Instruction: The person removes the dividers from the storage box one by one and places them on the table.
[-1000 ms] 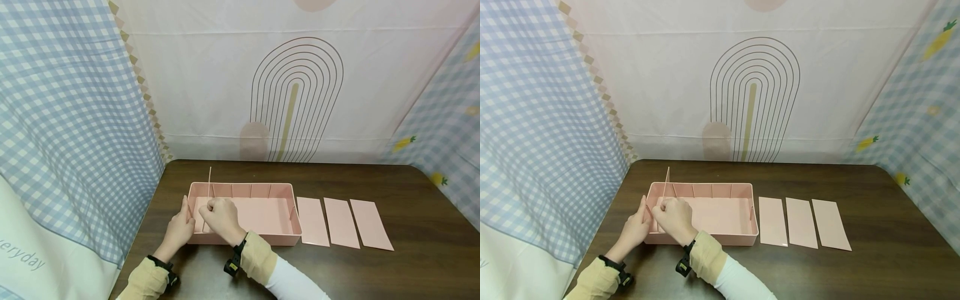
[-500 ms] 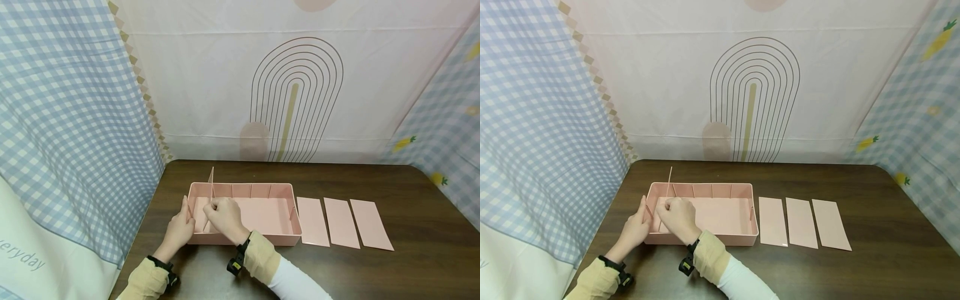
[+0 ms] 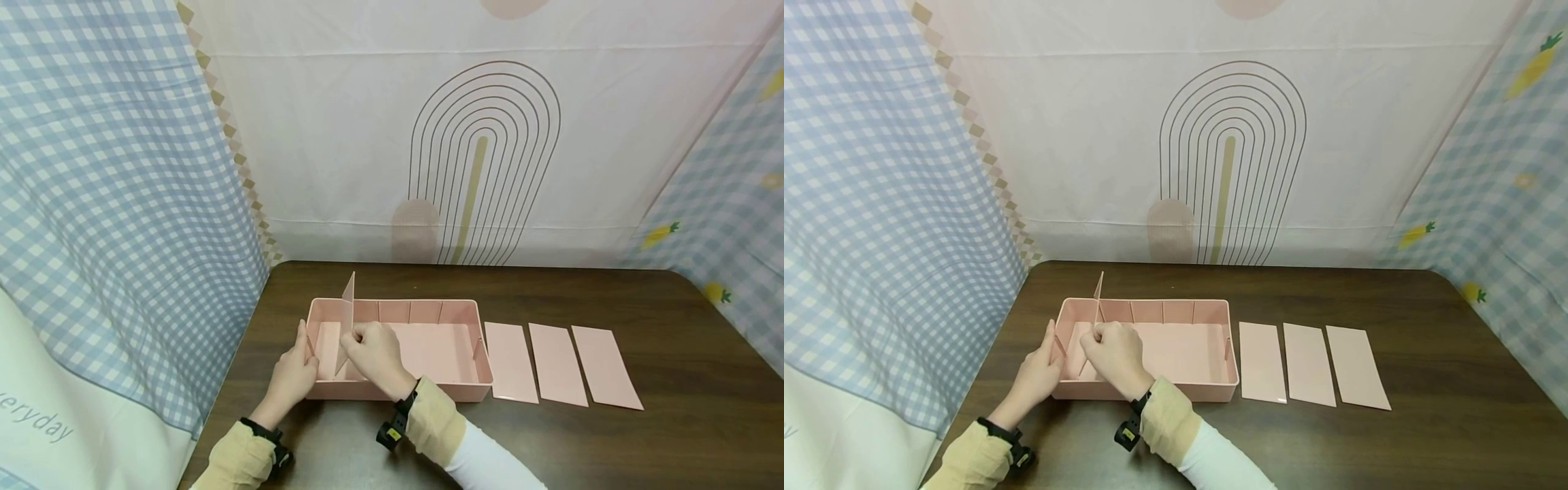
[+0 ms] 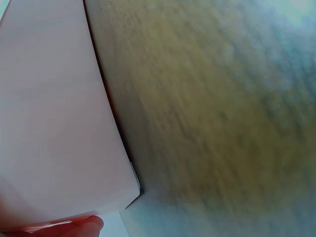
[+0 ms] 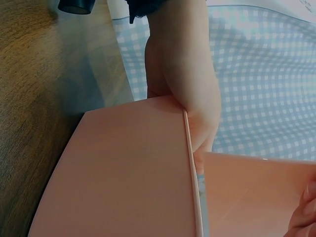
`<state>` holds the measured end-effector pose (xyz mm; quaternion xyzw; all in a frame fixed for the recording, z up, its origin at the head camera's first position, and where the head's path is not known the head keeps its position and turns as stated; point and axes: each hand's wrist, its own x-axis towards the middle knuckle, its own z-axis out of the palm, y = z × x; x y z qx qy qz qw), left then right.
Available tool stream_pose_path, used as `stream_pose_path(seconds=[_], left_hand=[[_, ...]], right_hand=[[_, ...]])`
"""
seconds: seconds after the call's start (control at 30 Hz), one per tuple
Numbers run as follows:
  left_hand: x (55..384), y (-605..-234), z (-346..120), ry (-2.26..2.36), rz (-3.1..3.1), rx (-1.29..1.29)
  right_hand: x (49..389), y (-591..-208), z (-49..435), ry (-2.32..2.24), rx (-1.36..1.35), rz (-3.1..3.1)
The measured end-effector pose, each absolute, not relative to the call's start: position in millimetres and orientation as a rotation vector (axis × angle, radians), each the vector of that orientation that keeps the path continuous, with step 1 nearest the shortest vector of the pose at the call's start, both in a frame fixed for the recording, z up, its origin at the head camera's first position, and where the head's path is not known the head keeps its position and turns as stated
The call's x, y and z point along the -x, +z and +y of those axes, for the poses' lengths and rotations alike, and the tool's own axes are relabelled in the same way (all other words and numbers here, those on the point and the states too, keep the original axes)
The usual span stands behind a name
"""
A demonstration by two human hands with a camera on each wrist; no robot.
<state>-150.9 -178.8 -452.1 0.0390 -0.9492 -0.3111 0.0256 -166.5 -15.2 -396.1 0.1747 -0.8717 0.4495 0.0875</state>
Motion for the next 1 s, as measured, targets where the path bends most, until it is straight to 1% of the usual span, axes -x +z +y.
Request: stream_pose_path(seconds=[0.5,1.0], left_hand=[[150,-451,-179,-0.958,-2.943,-0.117],[150,-450,-178,-0.971,-2.963,-0.131]], right_hand=[[166,-395,-5,1.412,-0.49,-2.604],[167,-398,5,1.399,-0.52,-2.597]])
